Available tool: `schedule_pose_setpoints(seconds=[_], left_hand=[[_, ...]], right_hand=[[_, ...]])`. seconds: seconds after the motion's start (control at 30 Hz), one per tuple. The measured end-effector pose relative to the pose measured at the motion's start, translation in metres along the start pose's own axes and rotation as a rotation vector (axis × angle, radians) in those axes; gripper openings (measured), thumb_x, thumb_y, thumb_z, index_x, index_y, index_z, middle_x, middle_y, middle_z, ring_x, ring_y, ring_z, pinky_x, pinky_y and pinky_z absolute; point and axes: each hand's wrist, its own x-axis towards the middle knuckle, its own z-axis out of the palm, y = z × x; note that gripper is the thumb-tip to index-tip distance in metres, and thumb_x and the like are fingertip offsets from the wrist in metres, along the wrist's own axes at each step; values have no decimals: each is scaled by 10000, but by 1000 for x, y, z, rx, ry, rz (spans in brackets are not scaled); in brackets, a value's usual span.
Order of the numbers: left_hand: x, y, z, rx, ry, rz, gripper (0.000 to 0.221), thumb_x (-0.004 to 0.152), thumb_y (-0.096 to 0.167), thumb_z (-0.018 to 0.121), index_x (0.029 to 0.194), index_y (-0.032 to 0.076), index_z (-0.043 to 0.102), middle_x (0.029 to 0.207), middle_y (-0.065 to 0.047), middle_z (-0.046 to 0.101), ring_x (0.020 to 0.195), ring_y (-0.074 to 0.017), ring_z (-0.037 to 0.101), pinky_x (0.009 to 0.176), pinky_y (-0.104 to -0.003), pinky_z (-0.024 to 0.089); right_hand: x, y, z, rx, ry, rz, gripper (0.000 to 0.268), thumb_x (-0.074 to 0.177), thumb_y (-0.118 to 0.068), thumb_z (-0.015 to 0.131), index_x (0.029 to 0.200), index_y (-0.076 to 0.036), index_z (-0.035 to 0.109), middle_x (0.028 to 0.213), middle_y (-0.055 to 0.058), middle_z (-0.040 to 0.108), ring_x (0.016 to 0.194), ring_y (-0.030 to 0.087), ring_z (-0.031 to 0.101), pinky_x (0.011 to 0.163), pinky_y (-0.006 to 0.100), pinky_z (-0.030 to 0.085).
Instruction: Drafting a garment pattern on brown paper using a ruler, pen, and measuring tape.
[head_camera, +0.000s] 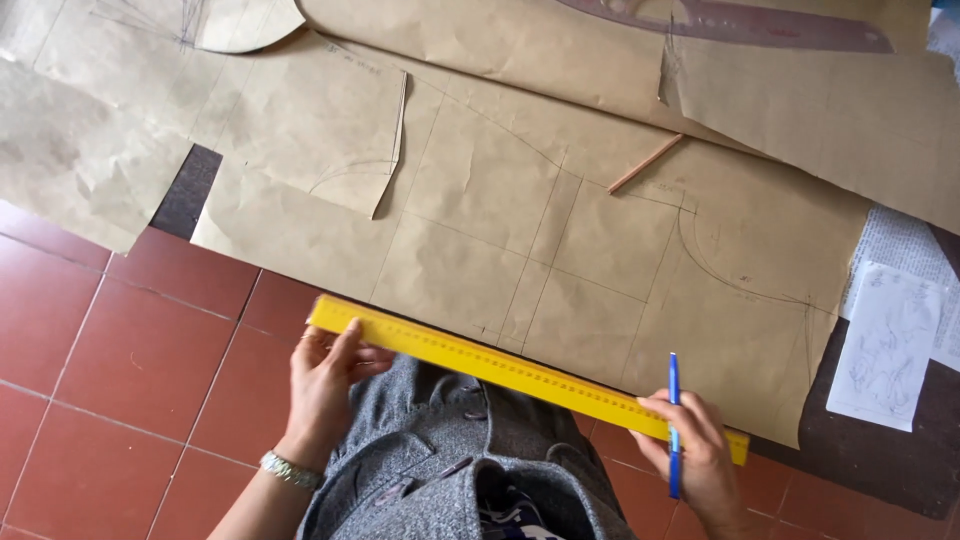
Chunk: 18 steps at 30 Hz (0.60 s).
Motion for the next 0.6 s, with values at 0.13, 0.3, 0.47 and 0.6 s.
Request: schedule_pose_setpoints(seconds=[0.13,0.3,0.47,0.6], left_hand=[[-2,-13,23,102,-27,-74,206,973,183,522,1047,-9,506,720,-201,648,592,-307,675,552,-365,597],[-7,-13,38,232,-2,-146,253,972,223,544,904,-20,539,712,-164,627,607,-283,671,596,-376,620],[-3,-20,42,186,6,-142,225,993,203,531,922,-10,525,693,-140,591,613,-254,660,597,-349,616],[-3,-24,43,158,16,-125,211,988,199,537,950,-8,524,698,-125,563,600,-245,640,605,-347,611]], right_hand=[[-25,23,-3,-29,40,89,409,693,-200,809,1062,-115,654,1046,51,626,991,205,627,902,312,466],[-38,45,-3,-47,51,112,457,670,-215,825,1078,-99,653,1032,66,608,964,213,619,869,317,490],[-31,47,-4,-47,50,107,452,681,-213,821,1085,-109,647,1037,56,604,963,205,627,881,317,496],[-27,49,-2,-23,74,111,420,681,-198,824,1055,-102,658,1022,70,609,949,209,638,863,317,508]])
